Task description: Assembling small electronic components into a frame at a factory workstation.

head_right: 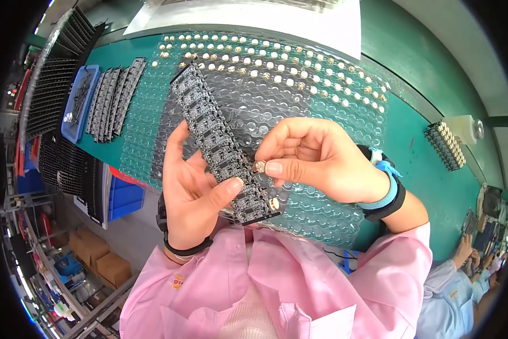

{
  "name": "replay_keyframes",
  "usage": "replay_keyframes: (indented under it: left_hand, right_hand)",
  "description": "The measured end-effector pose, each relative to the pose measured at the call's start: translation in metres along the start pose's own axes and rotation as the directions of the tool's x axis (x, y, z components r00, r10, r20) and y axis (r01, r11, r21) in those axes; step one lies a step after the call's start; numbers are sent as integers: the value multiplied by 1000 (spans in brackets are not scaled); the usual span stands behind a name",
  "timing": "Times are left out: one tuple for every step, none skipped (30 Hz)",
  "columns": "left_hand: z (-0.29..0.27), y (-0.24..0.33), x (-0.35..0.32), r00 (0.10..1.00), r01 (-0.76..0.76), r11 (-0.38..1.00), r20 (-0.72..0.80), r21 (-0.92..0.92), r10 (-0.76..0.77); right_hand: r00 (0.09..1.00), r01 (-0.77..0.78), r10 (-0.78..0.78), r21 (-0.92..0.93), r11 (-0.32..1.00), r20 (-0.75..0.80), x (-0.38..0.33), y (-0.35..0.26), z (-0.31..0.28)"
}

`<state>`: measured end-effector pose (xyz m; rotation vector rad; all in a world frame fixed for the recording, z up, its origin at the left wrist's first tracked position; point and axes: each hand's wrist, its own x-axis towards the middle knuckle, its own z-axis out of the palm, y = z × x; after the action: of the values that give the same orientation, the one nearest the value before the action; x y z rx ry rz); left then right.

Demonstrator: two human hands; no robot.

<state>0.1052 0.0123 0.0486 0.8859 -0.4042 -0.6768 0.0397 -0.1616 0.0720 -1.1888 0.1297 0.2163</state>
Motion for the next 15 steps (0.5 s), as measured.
replay_keyframes:
  left_hand:
    - [-1, 0, 0, 1000, -10, 1000, -7, 6, 10]
    - [-2, 0, 0, 1000, -20, 1000, -13, 12, 20]
    - [-2, 0, 0, 1000, -17, 1000, -13, 10, 17]
    - [-2, 1, 1, 1000, -23, 1000, -20, 17, 24]
    - [-3, 1, 1, 999, -29, 999, -27, 24, 30]
    - [-3, 2, 1, 999, -35, 999, -33, 31, 37]
    - [-3, 2, 2, 999, -33, 999, -34, 29, 34]
    - [-2, 3, 2, 999, -35, 999, -37, 19, 35]
    - [-2, 3, 2, 999, -36, 999, -39, 9, 37]
    - [-2, 3, 2, 998, -38, 999, -42, -2, 38]
    - [-2, 3, 2, 998, -37, 999, -43, -2, 37]
    - [-3, 3, 2, 998, -41, 999, -43, 7, 41]
    - [-3, 3, 2, 998, -44, 999, -41, 17, 44]
    - [-4, 2, 2, 998, -47, 999, -40, 26, 48]
    - [-4, 2, 2, 998, -45, 999, -40, 26, 46]
  right_hand:
    - [1000, -6, 6, 0, 1000, -23, 0, 0, 1]
    - [1000, -10, 10, 2, 1000, -23, 0, 0, 0]
    - [1000, -15, 15, -7, 1000, -15, 0, -1, 0]
    - [1000, -20, 20, -17, 1000, -6, 0, -2, -1]
    - [1000, -25, 25, -27, 999, 4, 0, -3, -1]
    - [1000, -27, 27, -26, 999, 2, 0, -3, -2]
    - [999, -39, 39, -30, 999, 16, -1, -3, -2]
    - [998, -50, 51, -35, 998, 32, -1, -3, -2]
    - [997, -61, 63, -40, 997, 47, -1, -3, -2]
    - [997, -63, 65, -39, 997, 47, 0, -3, -2]
    - [997, -57, 58, -23, 998, 46, 0, -3, -1]
    - [998, -51, 52, -6, 999, 45, 1, -3, -1]
    - [998, -45, 45, 11, 999, 42, 1, -3, 0]
    - [998, -46, 45, 12, 999, 42, 1, -2, 0]
    - [998, -41, 41, 11, 999, 42, 1, -2, 0]
